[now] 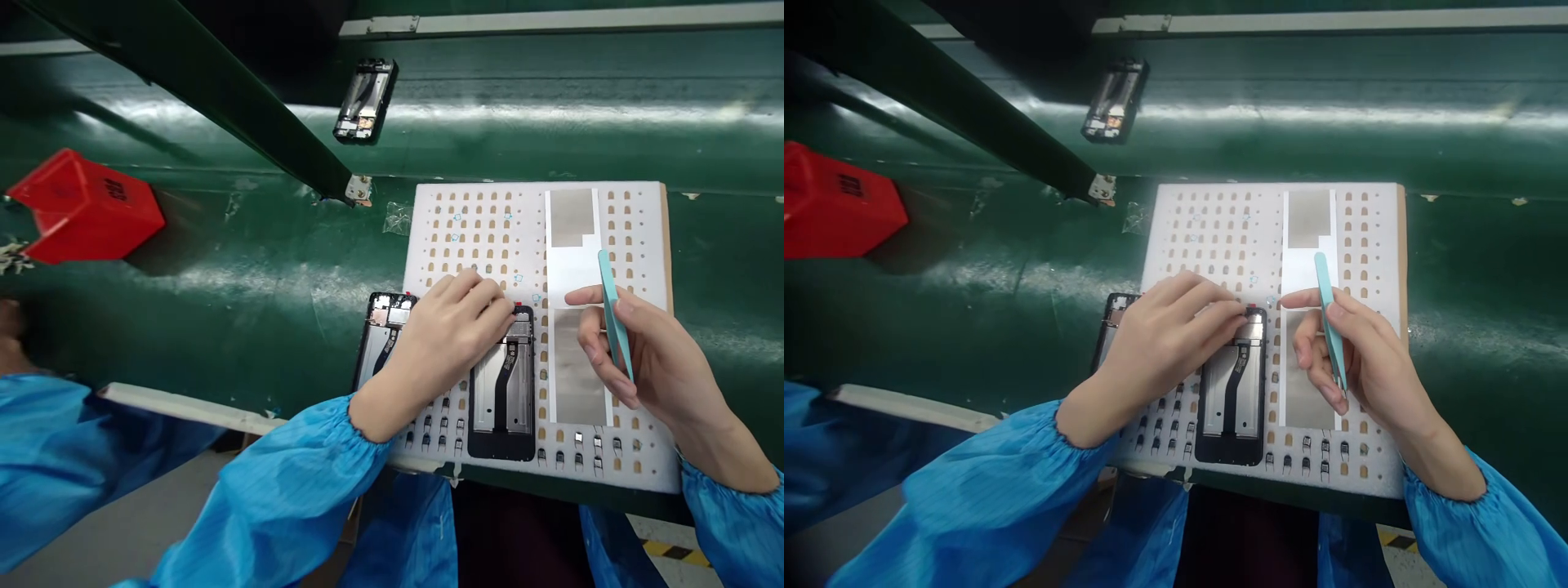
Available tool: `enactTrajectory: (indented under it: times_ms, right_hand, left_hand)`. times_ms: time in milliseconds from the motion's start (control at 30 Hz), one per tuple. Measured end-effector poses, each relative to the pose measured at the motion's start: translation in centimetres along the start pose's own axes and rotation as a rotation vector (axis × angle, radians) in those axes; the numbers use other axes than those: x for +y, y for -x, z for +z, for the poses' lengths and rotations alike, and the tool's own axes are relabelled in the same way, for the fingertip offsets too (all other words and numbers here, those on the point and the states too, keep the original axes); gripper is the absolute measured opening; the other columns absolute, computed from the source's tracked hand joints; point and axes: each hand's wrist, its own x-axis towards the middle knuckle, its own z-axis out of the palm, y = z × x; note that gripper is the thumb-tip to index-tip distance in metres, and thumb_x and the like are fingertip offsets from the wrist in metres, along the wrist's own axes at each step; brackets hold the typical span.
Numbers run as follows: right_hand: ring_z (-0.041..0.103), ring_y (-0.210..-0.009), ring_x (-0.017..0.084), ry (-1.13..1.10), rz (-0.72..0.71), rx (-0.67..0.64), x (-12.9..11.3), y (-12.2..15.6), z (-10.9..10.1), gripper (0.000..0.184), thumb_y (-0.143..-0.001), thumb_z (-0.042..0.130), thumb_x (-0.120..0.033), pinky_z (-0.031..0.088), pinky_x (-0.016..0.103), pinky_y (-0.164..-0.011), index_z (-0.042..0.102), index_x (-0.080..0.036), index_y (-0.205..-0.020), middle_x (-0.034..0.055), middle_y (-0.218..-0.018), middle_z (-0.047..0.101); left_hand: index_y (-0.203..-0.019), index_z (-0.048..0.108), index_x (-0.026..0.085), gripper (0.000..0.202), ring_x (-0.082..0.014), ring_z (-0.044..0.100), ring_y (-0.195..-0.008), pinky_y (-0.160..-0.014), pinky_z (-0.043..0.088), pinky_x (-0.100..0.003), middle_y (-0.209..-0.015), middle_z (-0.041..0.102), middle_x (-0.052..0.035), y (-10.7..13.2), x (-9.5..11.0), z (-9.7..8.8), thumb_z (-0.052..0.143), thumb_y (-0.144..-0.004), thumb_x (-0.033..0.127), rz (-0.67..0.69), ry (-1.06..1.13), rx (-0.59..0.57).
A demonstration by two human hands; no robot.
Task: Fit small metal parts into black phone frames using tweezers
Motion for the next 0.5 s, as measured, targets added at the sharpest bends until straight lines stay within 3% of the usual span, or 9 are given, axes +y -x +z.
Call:
enactTrajectory:
  times_ms: [233, 500]
  right_hand:
    - [0.045, -0.044, 0.009, -0.03, -0.042, 0.035, 0.5, 0.0, -0.5, 0.032, -0.114, 0.056, -0.044, 0.044, 0.019, -0.033, 0.073, -0.021, -0.128, 0.0002, -0.084, 0.065]
    - [0.048, -0.046, 0.008, -0.052, -0.069, 0.015, 0.8, 0.0, -0.9, 0.032, -0.116, 0.053, -0.041, 0.046, 0.016, -0.034, 0.072, -0.021, -0.131, 0.0005, -0.085, 0.066]
  left_hand:
    - [-0.102, 0.067, 0.015, 0.011, -0.0198, 0.062, -0.085, -0.071, 0.052, -0.034, -0.095, 0.072, -0.0066, -0.4, -0.3, -0.1, 0.059, -0.105, 0.009, 0.135, -0.1, -0.036]
    - [-0.1, 0.064, 0.015, 0.009, -0.0174, 0.059, -0.08, -0.068, 0.052, -0.031, -0.09, 0.069, -0.0049, -0.3, -0.2, 0.9, 0.06, -0.107, 0.012, 0.01, 0.102, 0.05]
